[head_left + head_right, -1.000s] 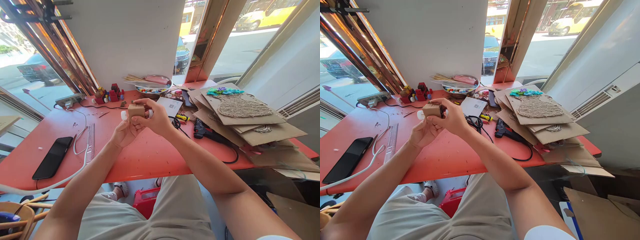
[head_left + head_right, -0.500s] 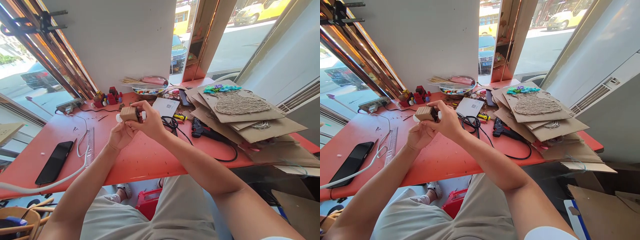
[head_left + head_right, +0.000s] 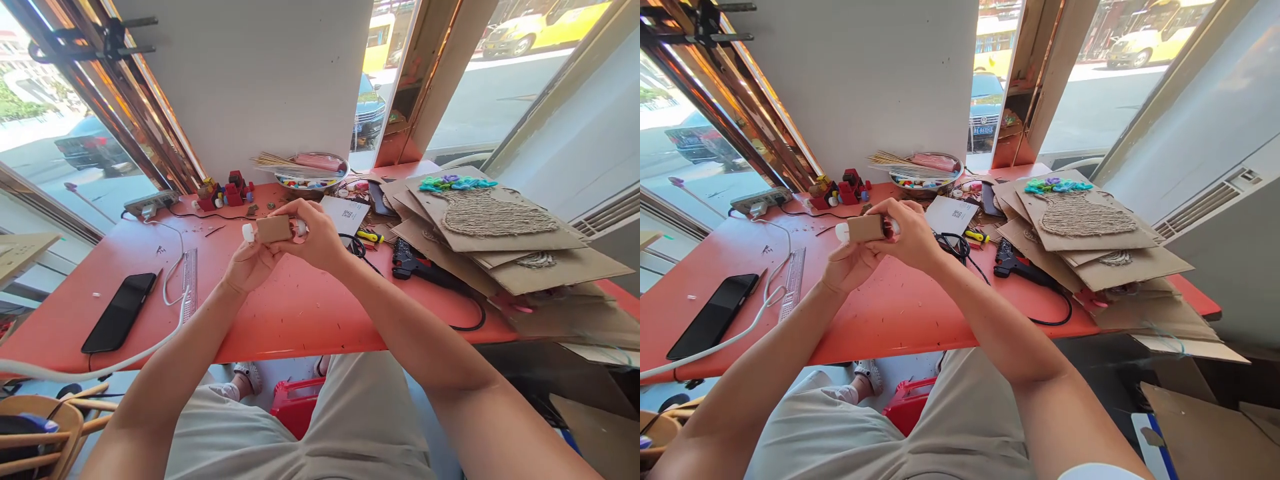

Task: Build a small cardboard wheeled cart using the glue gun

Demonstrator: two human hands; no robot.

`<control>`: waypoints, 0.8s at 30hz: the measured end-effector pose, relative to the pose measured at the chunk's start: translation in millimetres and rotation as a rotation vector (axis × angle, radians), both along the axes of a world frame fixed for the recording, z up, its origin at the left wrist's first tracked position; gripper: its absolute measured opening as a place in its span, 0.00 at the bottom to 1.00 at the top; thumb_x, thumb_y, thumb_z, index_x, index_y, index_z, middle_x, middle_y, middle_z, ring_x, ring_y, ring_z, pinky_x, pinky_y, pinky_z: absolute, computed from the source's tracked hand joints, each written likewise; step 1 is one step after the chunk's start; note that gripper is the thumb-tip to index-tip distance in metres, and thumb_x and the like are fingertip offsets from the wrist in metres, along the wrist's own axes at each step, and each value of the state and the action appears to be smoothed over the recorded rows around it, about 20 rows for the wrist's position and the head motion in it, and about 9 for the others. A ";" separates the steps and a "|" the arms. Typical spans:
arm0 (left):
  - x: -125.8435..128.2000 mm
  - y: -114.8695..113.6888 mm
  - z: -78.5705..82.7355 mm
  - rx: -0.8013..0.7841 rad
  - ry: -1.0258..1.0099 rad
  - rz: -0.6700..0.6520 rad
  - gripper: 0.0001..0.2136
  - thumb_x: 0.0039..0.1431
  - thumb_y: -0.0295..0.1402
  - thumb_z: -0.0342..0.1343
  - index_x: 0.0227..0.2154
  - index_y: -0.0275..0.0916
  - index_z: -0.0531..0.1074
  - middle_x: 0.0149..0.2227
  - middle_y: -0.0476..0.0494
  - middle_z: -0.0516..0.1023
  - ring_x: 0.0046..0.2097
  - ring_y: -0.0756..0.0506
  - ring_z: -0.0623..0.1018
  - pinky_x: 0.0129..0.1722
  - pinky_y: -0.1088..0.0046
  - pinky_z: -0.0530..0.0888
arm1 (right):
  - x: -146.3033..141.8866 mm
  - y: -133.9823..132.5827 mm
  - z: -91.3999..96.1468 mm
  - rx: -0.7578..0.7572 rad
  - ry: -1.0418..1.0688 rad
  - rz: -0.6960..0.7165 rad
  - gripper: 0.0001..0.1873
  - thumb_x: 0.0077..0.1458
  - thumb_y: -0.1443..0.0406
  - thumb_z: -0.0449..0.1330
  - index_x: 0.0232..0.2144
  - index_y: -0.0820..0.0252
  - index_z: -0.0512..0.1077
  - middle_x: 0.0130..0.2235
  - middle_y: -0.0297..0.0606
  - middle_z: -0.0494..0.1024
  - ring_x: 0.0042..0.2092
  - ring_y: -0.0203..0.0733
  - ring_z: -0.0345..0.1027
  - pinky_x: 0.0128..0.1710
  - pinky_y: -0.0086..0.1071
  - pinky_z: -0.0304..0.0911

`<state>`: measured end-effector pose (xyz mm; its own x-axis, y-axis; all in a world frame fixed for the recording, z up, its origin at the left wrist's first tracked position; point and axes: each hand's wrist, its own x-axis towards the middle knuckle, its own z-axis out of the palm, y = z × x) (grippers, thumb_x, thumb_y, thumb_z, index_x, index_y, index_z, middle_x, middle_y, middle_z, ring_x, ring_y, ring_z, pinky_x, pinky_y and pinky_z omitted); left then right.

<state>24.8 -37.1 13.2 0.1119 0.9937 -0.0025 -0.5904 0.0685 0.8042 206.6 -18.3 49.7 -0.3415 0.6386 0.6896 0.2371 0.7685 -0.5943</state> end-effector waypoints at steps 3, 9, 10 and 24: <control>2.4 -0.1 2.2 0.071 0.027 -0.005 0.21 0.56 0.29 0.70 0.53 0.48 0.81 0.38 0.47 0.87 0.42 0.42 0.85 0.51 0.63 0.80 | 4.5 2.5 0.1 0.057 -0.056 -0.040 0.17 0.53 0.56 0.75 0.43 0.50 0.78 0.48 0.37 0.87 0.52 0.53 0.79 0.63 0.52 0.66; 2.3 0.8 5.2 0.186 0.093 -0.027 0.31 0.40 0.40 0.81 0.50 0.47 0.81 0.42 0.45 0.87 0.46 0.41 0.83 0.46 0.66 0.78 | 10.5 10.1 -10.8 0.250 -0.086 -0.062 0.13 0.59 0.55 0.71 0.45 0.49 0.79 0.49 0.42 0.87 0.57 0.55 0.78 0.61 0.51 0.68; 1.8 1.4 5.1 0.209 0.099 -0.017 0.32 0.37 0.42 0.83 0.48 0.46 0.82 0.42 0.45 0.86 0.46 0.42 0.83 0.46 0.67 0.78 | 11.4 11.6 -12.7 0.286 -0.090 -0.068 0.13 0.60 0.55 0.70 0.46 0.49 0.79 0.49 0.42 0.87 0.57 0.55 0.78 0.61 0.51 0.68; 3.8 5.4 5.7 0.350 0.279 0.089 0.35 0.31 0.55 0.82 0.41 0.42 0.81 0.37 0.43 0.85 0.41 0.41 0.83 0.42 0.66 0.78 | 5.4 9.8 -25.3 0.625 -0.195 -0.278 0.11 0.65 0.69 0.60 0.47 0.51 0.77 0.46 0.41 0.87 0.54 0.52 0.78 0.59 0.48 0.69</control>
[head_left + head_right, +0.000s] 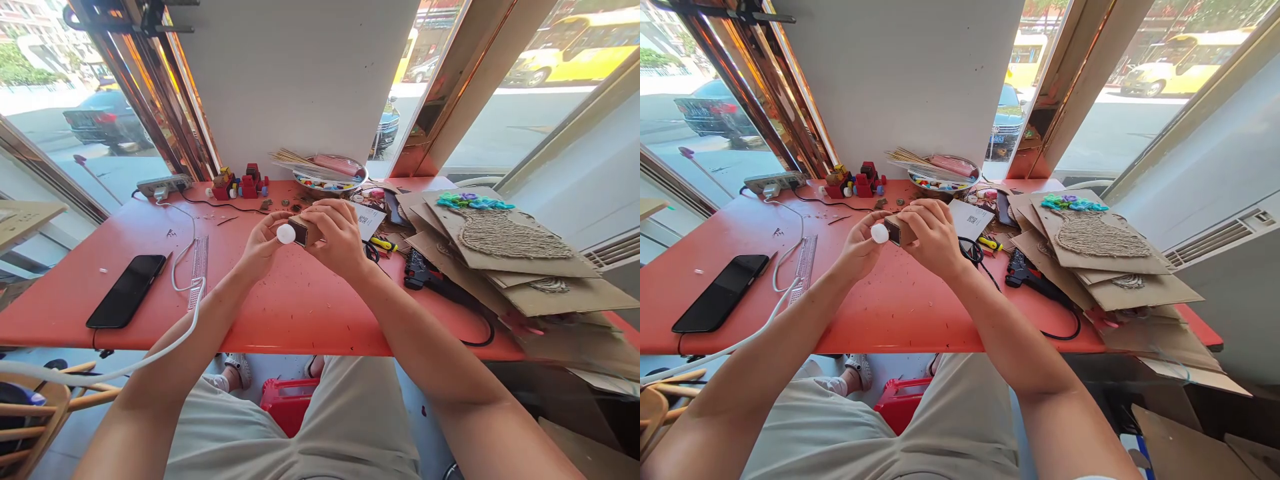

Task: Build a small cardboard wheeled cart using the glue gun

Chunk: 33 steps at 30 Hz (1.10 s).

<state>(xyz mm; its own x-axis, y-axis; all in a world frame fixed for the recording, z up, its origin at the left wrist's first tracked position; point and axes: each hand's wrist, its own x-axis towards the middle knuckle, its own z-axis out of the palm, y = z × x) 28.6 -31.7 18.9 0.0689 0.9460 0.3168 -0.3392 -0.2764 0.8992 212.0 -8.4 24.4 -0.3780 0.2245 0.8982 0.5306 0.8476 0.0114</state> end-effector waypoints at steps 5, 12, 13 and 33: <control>6.3 -3.6 0.6 0.078 0.046 0.091 0.32 0.33 0.59 0.81 0.36 0.42 0.79 0.32 0.46 0.85 0.39 0.42 0.84 0.40 0.66 0.80 | -2.6 -5.2 -0.4 -0.101 -0.014 -0.034 0.09 0.68 0.60 0.62 0.48 0.51 0.78 0.46 0.43 0.87 0.55 0.54 0.78 0.60 0.49 0.67; 2.7 -0.5 -0.4 0.293 0.202 0.259 0.31 0.43 0.63 0.75 0.39 0.43 0.77 0.40 0.42 0.86 0.46 0.39 0.86 0.47 0.63 0.80 | -5.3 -10.4 8.4 -0.475 0.216 0.069 0.16 0.57 0.54 0.72 0.45 0.51 0.79 0.46 0.41 0.86 0.51 0.53 0.77 0.53 0.47 0.72; 1.2 0.3 -0.3 0.330 0.213 0.268 0.32 0.44 0.64 0.74 0.40 0.43 0.77 0.41 0.42 0.86 0.47 0.39 0.86 0.48 0.63 0.80 | -6.0 -11.2 9.8 -0.544 0.268 0.089 0.17 0.55 0.54 0.73 0.44 0.51 0.78 0.46 0.40 0.85 0.49 0.52 0.78 0.50 0.45 0.73; 7.7 -12.0 3.7 0.231 0.285 0.293 0.28 0.39 0.45 0.81 0.43 0.43 0.81 0.41 0.45 0.84 0.45 0.40 0.81 0.46 0.66 0.76 | -15.6 -6.6 4.9 -0.984 0.496 0.515 0.31 0.42 0.45 0.78 0.41 0.53 0.74 0.43 0.38 0.81 0.49 0.49 0.75 0.52 0.43 0.72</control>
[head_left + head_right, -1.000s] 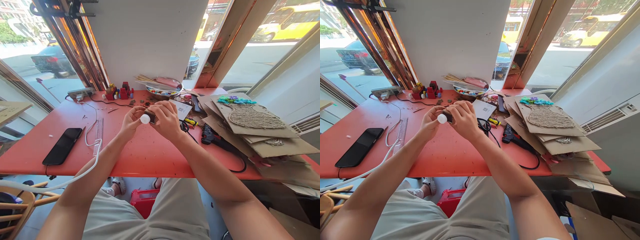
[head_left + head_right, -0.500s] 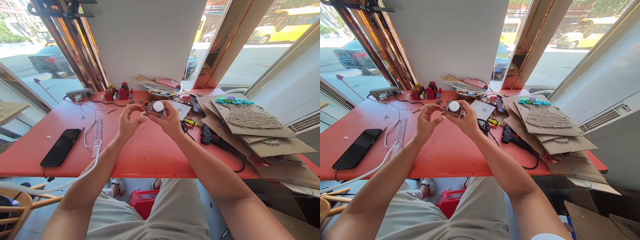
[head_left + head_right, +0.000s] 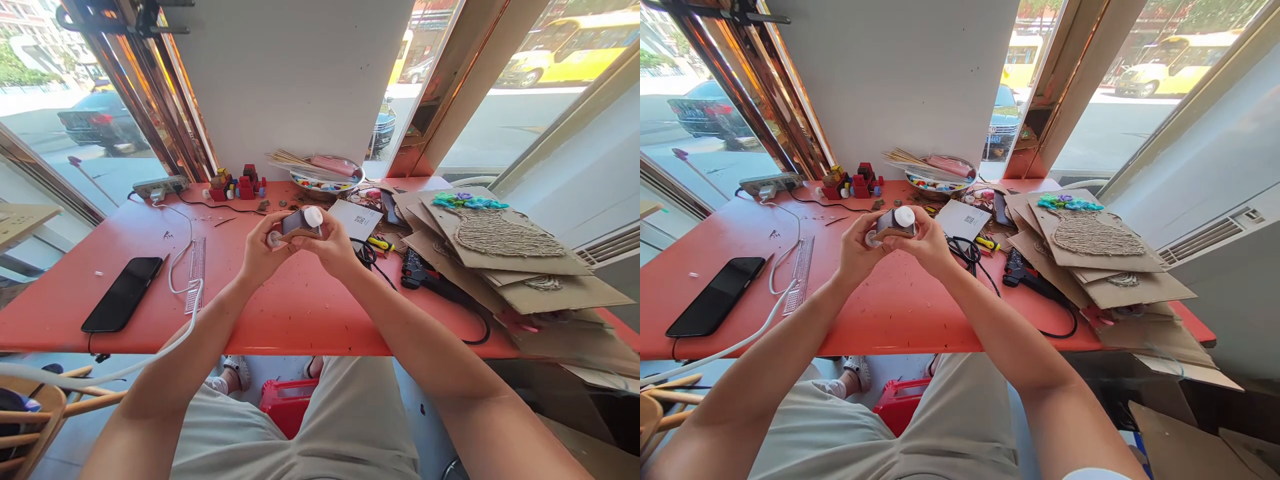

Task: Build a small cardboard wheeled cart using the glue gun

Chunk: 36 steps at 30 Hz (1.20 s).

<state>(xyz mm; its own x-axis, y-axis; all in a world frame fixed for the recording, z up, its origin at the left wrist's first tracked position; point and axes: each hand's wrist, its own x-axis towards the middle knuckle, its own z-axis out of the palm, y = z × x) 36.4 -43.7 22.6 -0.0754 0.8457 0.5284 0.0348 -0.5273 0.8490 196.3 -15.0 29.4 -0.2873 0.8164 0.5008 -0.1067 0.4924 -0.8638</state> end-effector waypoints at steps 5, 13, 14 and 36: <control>-9.1 0.3 4.0 0.096 0.164 0.087 0.20 0.42 0.41 0.79 0.39 0.45 0.82 0.40 0.45 0.84 0.46 0.38 0.80 0.49 0.63 0.76 | 15.3 2.1 9.5 0.275 -0.271 -0.105 0.25 0.51 0.52 0.75 0.46 0.53 0.76 0.50 0.42 0.83 0.52 0.51 0.76 0.54 0.45 0.72; -21.0 2.0 6.0 0.197 0.314 0.136 0.17 0.41 0.33 0.76 0.38 0.50 0.84 0.43 0.43 0.82 0.50 0.33 0.79 0.61 0.53 0.71 | 27.2 -1.9 20.4 0.631 -0.559 -0.209 0.11 0.63 0.56 0.68 0.46 0.50 0.78 0.49 0.42 0.87 0.53 0.52 0.77 0.59 0.47 0.67; -20.8 1.6 6.7 0.196 0.313 0.135 0.17 0.42 0.33 0.77 0.37 0.50 0.84 0.43 0.42 0.82 0.50 0.33 0.79 0.62 0.52 0.71 | 27.7 -1.4 20.4 0.643 -0.567 -0.212 0.11 0.64 0.55 0.67 0.46 0.50 0.79 0.49 0.42 0.87 0.53 0.51 0.77 0.60 0.47 0.67; -45.7 14.8 7.5 -0.668 -0.036 -0.727 0.17 0.47 0.45 0.78 0.28 0.36 0.83 0.25 0.41 0.80 0.26 0.42 0.79 0.30 0.62 0.80 | 30.0 -3.6 25.1 0.609 -0.609 0.132 0.11 0.61 0.58 0.72 0.47 0.47 0.82 0.51 0.38 0.86 0.60 0.48 0.74 0.63 0.46 0.70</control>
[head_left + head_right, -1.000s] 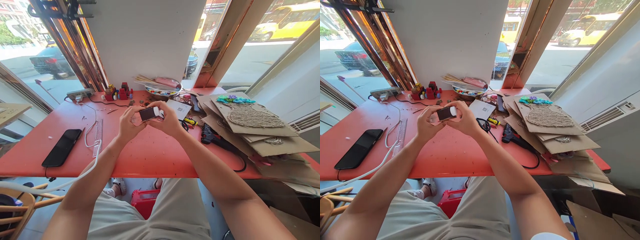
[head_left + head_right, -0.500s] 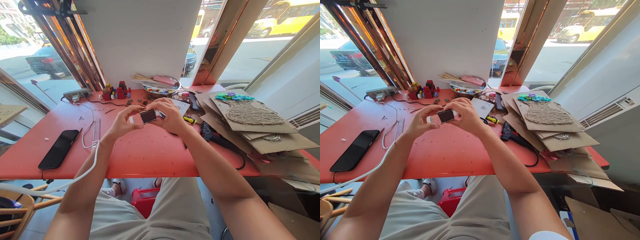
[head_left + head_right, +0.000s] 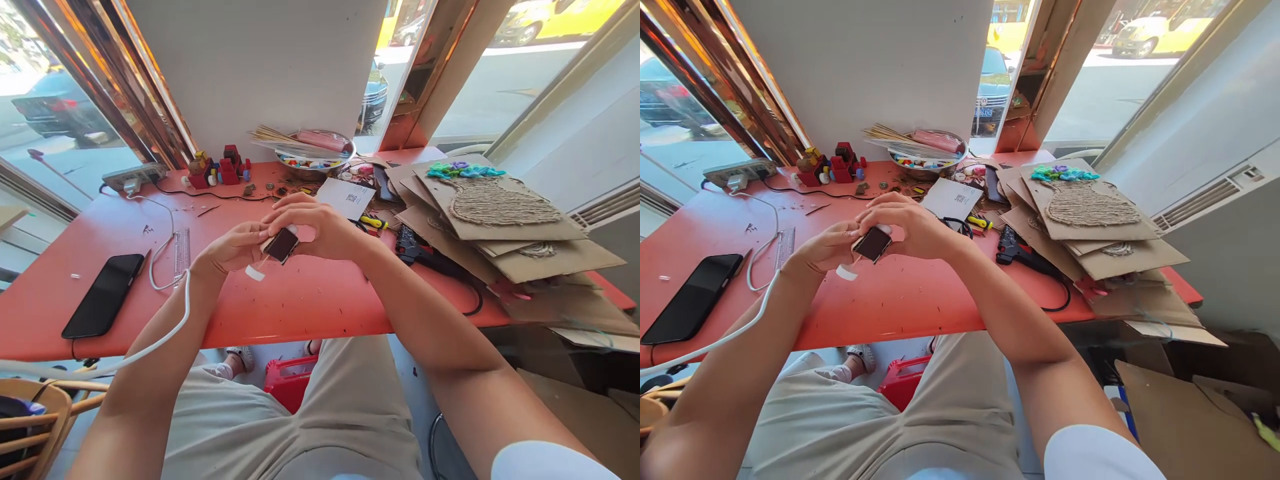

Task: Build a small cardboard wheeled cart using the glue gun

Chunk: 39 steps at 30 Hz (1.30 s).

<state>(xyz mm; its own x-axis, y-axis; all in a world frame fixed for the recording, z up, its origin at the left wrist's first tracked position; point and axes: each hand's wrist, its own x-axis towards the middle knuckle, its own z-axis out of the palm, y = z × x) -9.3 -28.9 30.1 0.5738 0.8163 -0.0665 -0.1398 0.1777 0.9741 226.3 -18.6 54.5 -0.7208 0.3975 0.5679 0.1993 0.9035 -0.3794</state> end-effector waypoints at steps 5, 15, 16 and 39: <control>-3.5 4.6 -5.1 0.012 -0.050 0.168 0.14 0.45 0.36 0.78 0.33 0.36 0.84 0.32 0.38 0.84 0.35 0.37 0.85 0.42 0.56 0.85 | -1.3 6.0 -0.7 0.066 0.011 -0.138 0.18 0.63 0.59 0.69 0.56 0.45 0.80 0.61 0.38 0.82 0.62 0.51 0.73 0.65 0.49 0.68; -5.6 19.3 -13.2 -0.038 -0.198 0.604 0.05 0.55 0.27 0.71 0.35 0.39 0.83 0.38 0.42 0.88 0.46 0.40 0.88 0.48 0.63 0.87 | 83.5 43.5 -9.2 -0.120 -0.164 -0.660 0.16 0.50 0.59 0.78 0.19 0.54 0.77 0.21 0.37 0.76 0.27 0.46 0.73 0.34 0.42 0.73; -5.9 20.7 -14.0 -0.038 -0.215 0.629 0.06 0.56 0.27 0.71 0.36 0.40 0.83 0.39 0.42 0.88 0.46 0.40 0.88 0.49 0.63 0.87 | 83.0 42.0 -13.3 -0.117 -0.251 -0.662 0.18 0.47 0.60 0.79 0.16 0.53 0.75 0.19 0.37 0.74 0.25 0.46 0.72 0.30 0.41 0.71; 1.8 7.4 3.1 0.060 -0.411 0.731 0.08 0.68 0.24 0.60 0.34 0.39 0.83 0.37 0.44 0.89 0.50 0.43 0.88 0.59 0.66 0.82 | -8.4 -10.6 6.8 -0.776 -0.033 -0.319 0.14 0.68 0.62 0.59 0.32 0.51 0.58 0.24 0.25 0.68 0.24 0.34 0.64 0.25 0.28 0.59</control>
<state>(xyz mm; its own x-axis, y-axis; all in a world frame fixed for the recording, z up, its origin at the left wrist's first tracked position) -7.5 -21.5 33.2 -0.1316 0.9874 0.0878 -0.5450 -0.1461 0.8256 217.9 -29.2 61.3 -0.5189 0.8543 0.0293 0.4233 0.2866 -0.8595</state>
